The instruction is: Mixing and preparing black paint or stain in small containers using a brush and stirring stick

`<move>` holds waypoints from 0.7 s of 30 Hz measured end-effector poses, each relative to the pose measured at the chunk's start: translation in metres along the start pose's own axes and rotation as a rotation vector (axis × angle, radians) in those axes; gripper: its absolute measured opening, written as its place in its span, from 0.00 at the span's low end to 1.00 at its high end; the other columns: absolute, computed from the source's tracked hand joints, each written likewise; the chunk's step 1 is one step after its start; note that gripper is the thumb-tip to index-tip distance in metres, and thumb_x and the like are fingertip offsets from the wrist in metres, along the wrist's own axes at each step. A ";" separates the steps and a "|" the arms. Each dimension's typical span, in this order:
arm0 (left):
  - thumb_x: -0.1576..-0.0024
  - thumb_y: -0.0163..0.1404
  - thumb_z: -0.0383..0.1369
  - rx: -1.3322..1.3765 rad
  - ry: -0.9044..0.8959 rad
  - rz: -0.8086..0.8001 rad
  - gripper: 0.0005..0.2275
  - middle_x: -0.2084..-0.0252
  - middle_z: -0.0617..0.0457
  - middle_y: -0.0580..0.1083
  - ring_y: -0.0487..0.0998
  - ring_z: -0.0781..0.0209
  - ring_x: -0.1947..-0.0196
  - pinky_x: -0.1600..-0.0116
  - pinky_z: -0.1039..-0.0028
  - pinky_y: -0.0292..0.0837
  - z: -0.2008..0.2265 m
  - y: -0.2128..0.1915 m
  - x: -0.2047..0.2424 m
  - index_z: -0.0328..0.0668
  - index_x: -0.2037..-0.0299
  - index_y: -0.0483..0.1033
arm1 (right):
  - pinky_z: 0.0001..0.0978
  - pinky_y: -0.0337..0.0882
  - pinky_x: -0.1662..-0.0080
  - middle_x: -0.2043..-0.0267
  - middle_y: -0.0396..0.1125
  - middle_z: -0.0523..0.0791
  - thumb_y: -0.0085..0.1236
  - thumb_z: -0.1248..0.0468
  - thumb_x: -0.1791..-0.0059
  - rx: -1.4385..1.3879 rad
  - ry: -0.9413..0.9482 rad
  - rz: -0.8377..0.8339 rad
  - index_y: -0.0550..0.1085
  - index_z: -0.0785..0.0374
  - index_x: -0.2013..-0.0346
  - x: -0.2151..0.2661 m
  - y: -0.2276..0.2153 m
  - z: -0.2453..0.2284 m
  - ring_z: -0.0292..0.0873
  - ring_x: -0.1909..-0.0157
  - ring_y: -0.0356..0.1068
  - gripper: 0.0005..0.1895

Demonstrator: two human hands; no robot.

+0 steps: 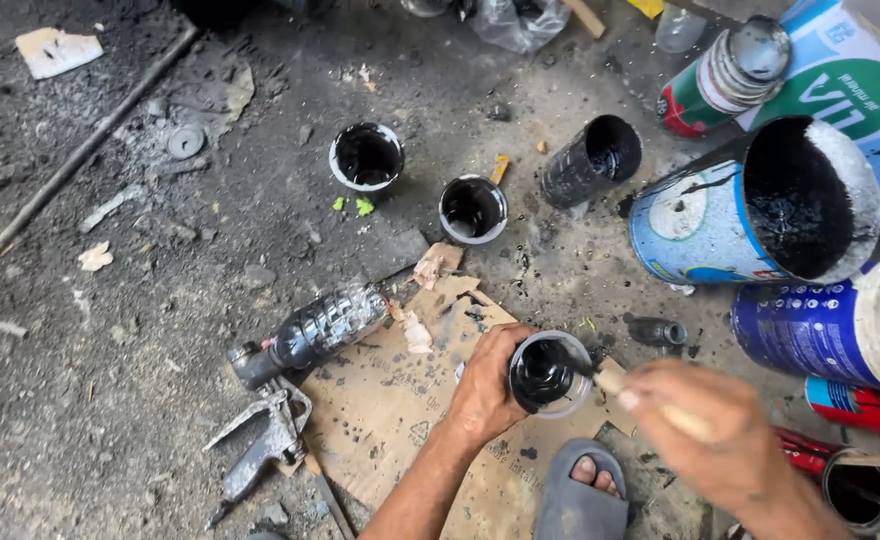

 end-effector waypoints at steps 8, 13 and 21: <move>0.45 0.55 0.45 -0.004 -0.050 -0.001 0.23 0.52 0.43 0.72 0.74 0.50 0.51 0.47 0.61 0.72 0.000 0.003 -0.005 0.37 0.48 0.67 | 0.22 0.61 0.89 0.78 0.71 0.38 0.53 0.60 0.52 0.077 0.064 -0.296 0.75 0.54 0.75 0.021 0.037 0.019 0.31 0.88 0.59 0.08; 0.48 0.51 0.51 0.062 -0.014 -0.011 0.27 0.48 0.43 0.71 0.72 0.46 0.47 0.45 0.59 0.67 0.011 -0.006 -0.009 0.42 0.44 0.68 | 0.25 0.74 0.74 0.72 0.74 0.42 0.59 0.64 0.56 -0.032 0.011 -0.125 0.77 0.57 0.70 0.005 0.015 0.000 0.35 0.77 0.71 0.02; 0.56 0.58 0.40 0.073 0.052 -0.134 0.23 0.49 0.46 0.76 0.76 0.50 0.49 0.41 0.65 0.67 -0.053 0.025 0.005 0.42 0.49 0.75 | 0.41 0.66 0.68 0.71 0.65 0.47 0.46 0.67 0.47 0.089 -0.120 0.056 0.68 0.62 0.72 0.002 -0.031 -0.029 0.50 0.73 0.65 0.08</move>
Point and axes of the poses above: each hand's wrist, its own x-axis away from the middle knuckle, its own y-axis out of the palm, z = x × y, the point moved 9 cm from there along -x, towards the middle knuckle
